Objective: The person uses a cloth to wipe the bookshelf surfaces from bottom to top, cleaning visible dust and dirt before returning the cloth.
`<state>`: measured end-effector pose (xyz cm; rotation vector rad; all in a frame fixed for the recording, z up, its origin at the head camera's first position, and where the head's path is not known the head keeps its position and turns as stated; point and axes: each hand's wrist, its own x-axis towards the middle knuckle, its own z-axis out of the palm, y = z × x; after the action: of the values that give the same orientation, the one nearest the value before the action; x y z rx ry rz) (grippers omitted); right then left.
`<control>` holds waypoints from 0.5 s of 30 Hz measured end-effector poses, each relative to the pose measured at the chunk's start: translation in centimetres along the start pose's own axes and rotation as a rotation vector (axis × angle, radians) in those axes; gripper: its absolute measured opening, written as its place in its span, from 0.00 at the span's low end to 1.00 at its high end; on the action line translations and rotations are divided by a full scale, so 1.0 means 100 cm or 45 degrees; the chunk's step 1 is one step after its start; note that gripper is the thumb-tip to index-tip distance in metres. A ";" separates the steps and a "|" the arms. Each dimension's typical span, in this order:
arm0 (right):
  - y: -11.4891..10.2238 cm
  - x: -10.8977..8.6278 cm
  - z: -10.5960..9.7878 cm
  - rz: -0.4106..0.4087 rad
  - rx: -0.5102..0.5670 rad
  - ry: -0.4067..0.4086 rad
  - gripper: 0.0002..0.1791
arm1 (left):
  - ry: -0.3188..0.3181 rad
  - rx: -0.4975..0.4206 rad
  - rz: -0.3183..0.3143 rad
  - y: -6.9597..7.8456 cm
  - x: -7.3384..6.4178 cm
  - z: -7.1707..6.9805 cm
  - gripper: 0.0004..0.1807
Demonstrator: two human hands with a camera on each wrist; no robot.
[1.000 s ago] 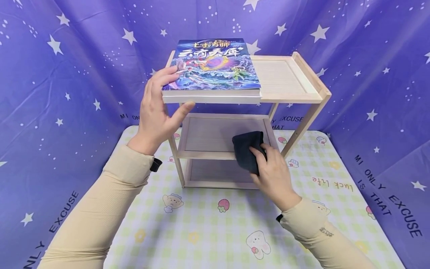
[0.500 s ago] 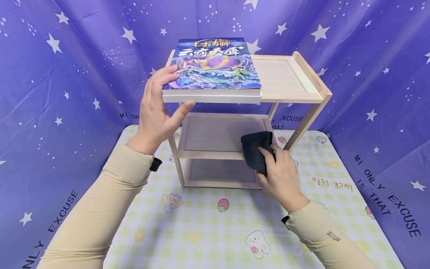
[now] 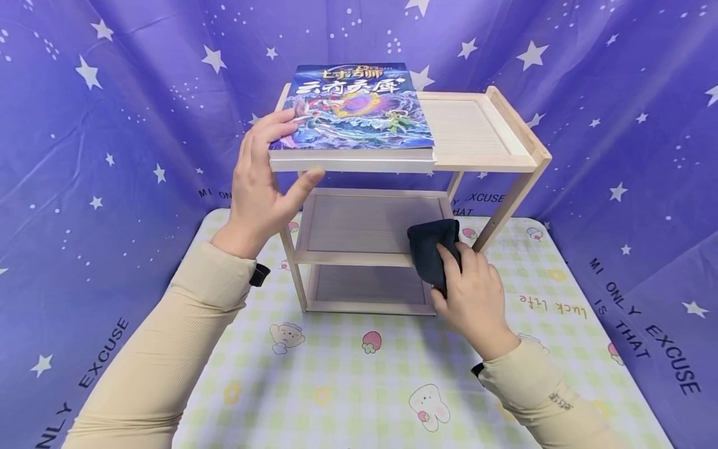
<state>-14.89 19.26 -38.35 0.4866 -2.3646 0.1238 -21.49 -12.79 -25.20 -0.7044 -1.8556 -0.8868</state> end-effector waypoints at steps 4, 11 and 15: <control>-0.003 0.001 -0.003 0.024 -0.016 -0.039 0.39 | 0.005 -0.002 -0.013 0.000 0.000 0.000 0.40; -0.006 0.002 -0.002 0.044 0.013 0.009 0.41 | 0.000 -0.001 -0.009 0.000 0.000 0.000 0.40; -0.009 0.005 0.001 0.064 -0.006 0.065 0.46 | 0.005 -0.004 -0.002 0.000 0.000 0.000 0.39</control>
<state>-14.96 18.22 -38.11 0.4169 -2.3271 0.1522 -21.50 -12.82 -25.18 -0.7029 -1.8522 -0.8916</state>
